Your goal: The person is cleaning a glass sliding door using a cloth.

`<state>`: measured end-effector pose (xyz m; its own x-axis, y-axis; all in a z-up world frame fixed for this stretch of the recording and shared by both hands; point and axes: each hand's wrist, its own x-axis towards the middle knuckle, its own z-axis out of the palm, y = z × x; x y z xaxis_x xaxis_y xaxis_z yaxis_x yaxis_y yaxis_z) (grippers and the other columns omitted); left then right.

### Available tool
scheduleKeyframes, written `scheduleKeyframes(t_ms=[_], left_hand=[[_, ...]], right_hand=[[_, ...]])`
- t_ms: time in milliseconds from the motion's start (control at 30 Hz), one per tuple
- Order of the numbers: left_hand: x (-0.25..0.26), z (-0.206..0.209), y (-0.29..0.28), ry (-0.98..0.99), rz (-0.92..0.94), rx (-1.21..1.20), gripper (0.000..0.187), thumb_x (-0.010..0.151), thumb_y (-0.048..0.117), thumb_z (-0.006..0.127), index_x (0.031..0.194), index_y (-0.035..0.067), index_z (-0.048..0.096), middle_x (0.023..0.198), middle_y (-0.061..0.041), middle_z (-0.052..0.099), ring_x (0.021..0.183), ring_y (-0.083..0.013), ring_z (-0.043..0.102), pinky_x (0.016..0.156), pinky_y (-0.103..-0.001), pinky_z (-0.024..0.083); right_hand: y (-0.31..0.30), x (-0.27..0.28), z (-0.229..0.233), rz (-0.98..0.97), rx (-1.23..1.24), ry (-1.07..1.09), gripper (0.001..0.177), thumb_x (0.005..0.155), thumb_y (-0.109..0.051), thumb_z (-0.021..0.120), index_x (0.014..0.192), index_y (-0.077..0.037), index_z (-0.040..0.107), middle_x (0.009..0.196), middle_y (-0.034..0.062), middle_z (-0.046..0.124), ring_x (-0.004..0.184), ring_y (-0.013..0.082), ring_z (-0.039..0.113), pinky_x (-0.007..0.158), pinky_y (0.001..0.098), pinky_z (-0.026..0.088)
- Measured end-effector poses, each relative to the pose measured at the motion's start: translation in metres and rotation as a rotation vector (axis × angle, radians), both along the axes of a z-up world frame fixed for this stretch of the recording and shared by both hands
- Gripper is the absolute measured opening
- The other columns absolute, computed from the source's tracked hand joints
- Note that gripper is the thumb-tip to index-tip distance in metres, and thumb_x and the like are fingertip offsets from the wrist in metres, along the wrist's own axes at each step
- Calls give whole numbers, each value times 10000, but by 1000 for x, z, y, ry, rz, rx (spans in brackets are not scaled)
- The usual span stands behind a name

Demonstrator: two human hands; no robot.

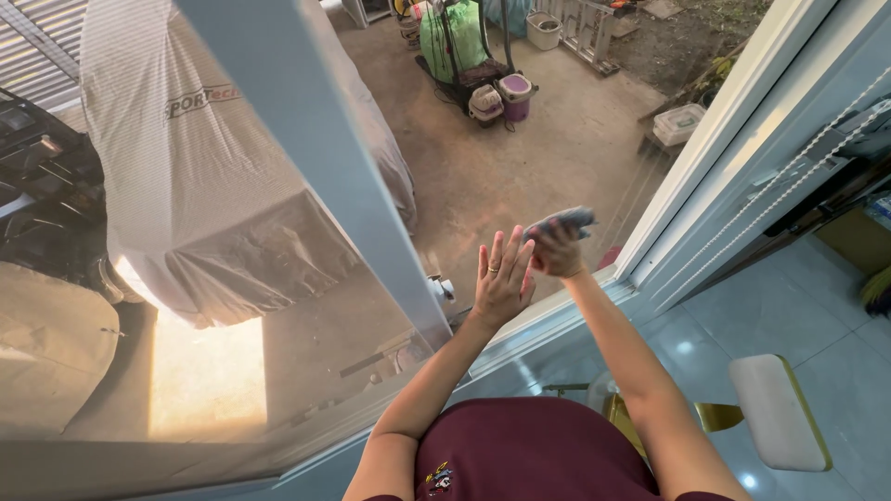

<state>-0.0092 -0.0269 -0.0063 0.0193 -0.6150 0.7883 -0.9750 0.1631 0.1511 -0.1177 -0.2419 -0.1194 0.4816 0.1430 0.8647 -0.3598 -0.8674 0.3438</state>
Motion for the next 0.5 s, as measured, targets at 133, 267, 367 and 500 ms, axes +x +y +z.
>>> scheduleKeyframes(t_ms=[133,267,367,500], left_hand=[[2,-11,-16,-65,34,-7,603,964,202,602,1549,112,487,1681,-94,346,1604,-311,195,1313,-509,32],[10,-18,-29,-179,106,-31,633,948,229,621,1559,141,485,1685,-72,346,1607,-305,171,1312,-492,3],[14,-20,-35,-241,149,-46,659,932,249,629,1569,162,482,1685,-51,350,1610,-293,153,1310,-477,-14],[13,-21,-39,-300,223,-67,672,930,266,625,1582,200,474,1687,-12,350,1617,-276,131,1313,-464,-29]], right_hand=[[-35,-26,28,-61,123,-171,668,1086,-462,287,1656,-114,259,1731,62,213,1597,377,189,1287,603,106],[-59,-47,60,-139,203,-308,650,1090,-416,225,1667,-118,192,1724,93,207,1600,387,174,1308,591,115],[-92,-63,58,-179,302,-376,668,1095,-439,205,1667,-96,166,1727,122,197,1606,377,168,1336,568,116],[-124,-90,65,-223,472,-484,701,1130,-481,203,1665,-35,122,1734,205,138,1626,411,127,1362,548,106]])
